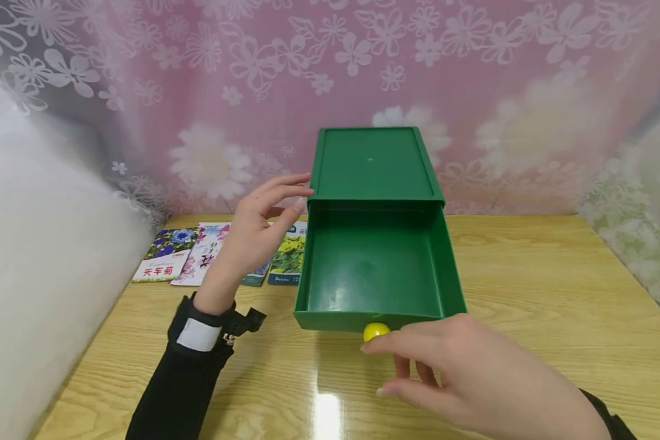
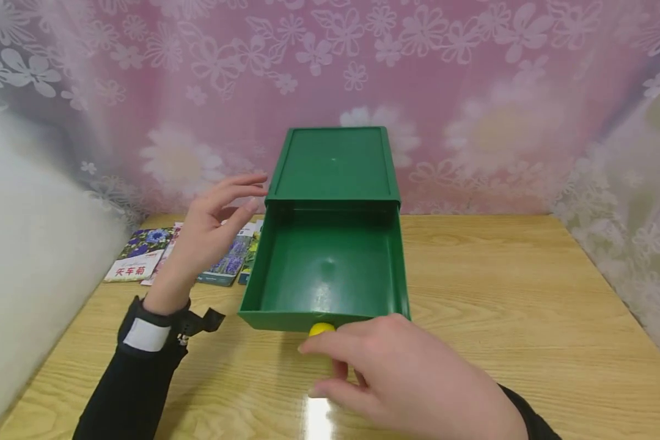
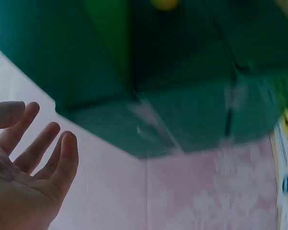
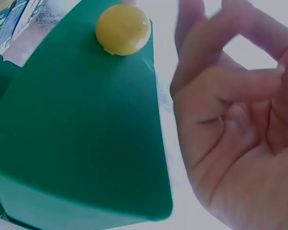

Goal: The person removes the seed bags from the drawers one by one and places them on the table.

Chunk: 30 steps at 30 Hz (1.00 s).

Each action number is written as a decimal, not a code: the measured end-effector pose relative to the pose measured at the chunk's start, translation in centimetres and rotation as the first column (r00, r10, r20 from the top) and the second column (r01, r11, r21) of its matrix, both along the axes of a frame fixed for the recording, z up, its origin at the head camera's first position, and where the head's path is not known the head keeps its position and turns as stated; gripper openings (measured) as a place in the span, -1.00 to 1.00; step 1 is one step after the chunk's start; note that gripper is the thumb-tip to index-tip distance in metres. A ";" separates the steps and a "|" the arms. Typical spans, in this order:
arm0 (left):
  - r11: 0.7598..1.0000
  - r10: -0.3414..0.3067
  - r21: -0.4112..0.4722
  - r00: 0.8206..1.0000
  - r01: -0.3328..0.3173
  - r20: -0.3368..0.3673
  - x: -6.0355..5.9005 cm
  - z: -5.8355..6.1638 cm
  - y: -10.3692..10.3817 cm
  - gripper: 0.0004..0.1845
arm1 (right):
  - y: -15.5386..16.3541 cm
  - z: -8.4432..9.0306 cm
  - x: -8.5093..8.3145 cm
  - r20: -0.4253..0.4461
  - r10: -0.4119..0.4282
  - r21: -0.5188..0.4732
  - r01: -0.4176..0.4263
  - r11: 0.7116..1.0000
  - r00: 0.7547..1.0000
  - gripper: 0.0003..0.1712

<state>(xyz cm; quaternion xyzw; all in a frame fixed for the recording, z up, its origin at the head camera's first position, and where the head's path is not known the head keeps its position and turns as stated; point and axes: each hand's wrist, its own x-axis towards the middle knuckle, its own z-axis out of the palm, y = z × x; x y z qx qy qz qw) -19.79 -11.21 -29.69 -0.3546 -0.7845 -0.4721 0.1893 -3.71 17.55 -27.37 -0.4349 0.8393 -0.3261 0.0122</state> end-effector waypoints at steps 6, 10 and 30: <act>1.000 0.031 -0.003 0.999 -0.031 -0.029 -0.2 -0.7 1.4 -0.75 | -0.2 -0.8 -0.4 -0.022 -0.018 0.121 0.021 0.992 1.000 -0.61; 0.999 0.029 0.024 0.998 -0.028 -0.057 -0.9 -1.0 1.9 -0.77 | -0.1 -1.2 -0.4 -0.139 -0.043 0.173 0.067 0.983 0.989 -0.58; 0.991 -0.133 0.041 0.983 0.128 0.128 -1.0 -0.7 0.5 -0.29 | -0.2 -1.0 -3.4 -0.348 -0.199 -0.055 0.192 0.980 0.916 -0.39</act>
